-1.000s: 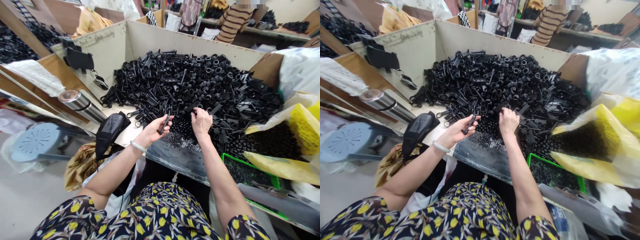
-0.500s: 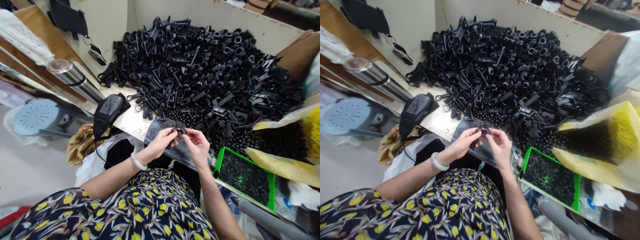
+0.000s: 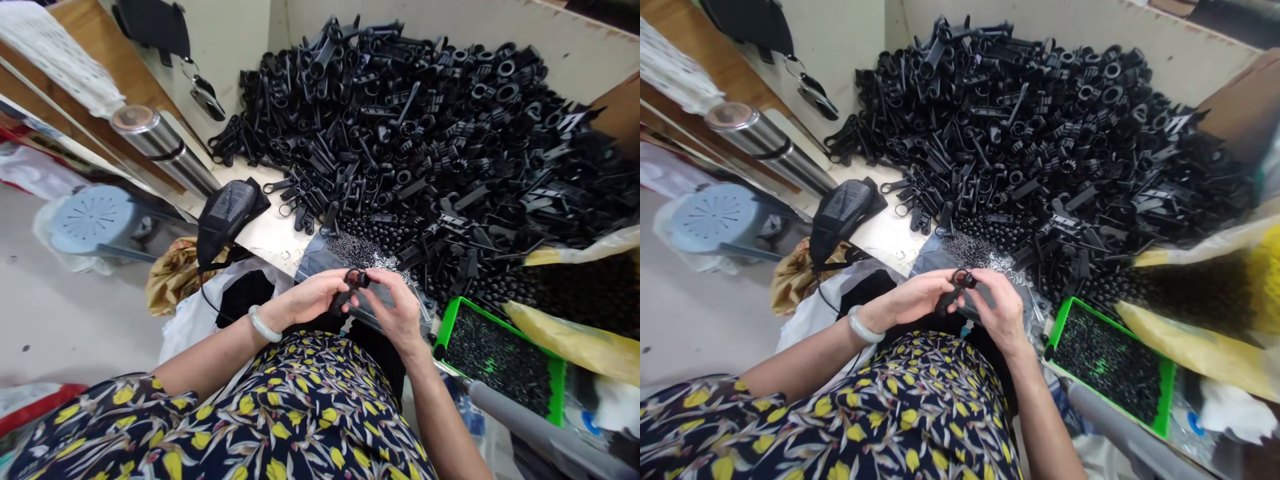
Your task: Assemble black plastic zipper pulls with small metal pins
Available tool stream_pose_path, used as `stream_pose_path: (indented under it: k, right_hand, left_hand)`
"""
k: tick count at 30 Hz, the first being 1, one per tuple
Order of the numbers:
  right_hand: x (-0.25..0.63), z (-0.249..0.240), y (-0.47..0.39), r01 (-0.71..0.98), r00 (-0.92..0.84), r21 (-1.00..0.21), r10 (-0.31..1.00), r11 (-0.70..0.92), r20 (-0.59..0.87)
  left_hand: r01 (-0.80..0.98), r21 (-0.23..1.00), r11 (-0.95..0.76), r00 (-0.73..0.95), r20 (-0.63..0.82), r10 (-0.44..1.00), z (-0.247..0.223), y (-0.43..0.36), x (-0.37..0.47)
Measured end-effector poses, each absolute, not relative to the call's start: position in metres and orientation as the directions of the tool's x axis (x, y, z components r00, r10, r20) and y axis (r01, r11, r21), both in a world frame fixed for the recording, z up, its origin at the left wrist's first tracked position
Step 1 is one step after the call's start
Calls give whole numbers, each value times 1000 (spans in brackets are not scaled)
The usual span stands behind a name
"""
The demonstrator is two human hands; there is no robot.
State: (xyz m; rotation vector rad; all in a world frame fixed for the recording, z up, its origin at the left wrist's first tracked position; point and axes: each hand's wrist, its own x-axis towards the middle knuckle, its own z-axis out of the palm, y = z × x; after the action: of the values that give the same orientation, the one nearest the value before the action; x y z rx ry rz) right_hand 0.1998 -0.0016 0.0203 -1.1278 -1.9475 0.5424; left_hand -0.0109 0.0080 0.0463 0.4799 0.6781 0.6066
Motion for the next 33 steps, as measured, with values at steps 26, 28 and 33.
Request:
stream_pose_path:
  k: [26,28,33]
  right_hand:
    - [203,21,-13,436,-533,-659,766,613,359]
    - [202,20,-18,409,-444,-792,857,453,261]
    - [188,10,-28,327,-245,-910,953,254,177]
  left_hand:
    - [223,922,315,479,-385,788,40,-7,-15]
    - [229,927,297,476,-373,797,39,-8,-16]
    - [190,945,266,538,-327,777,40,-15,-18]
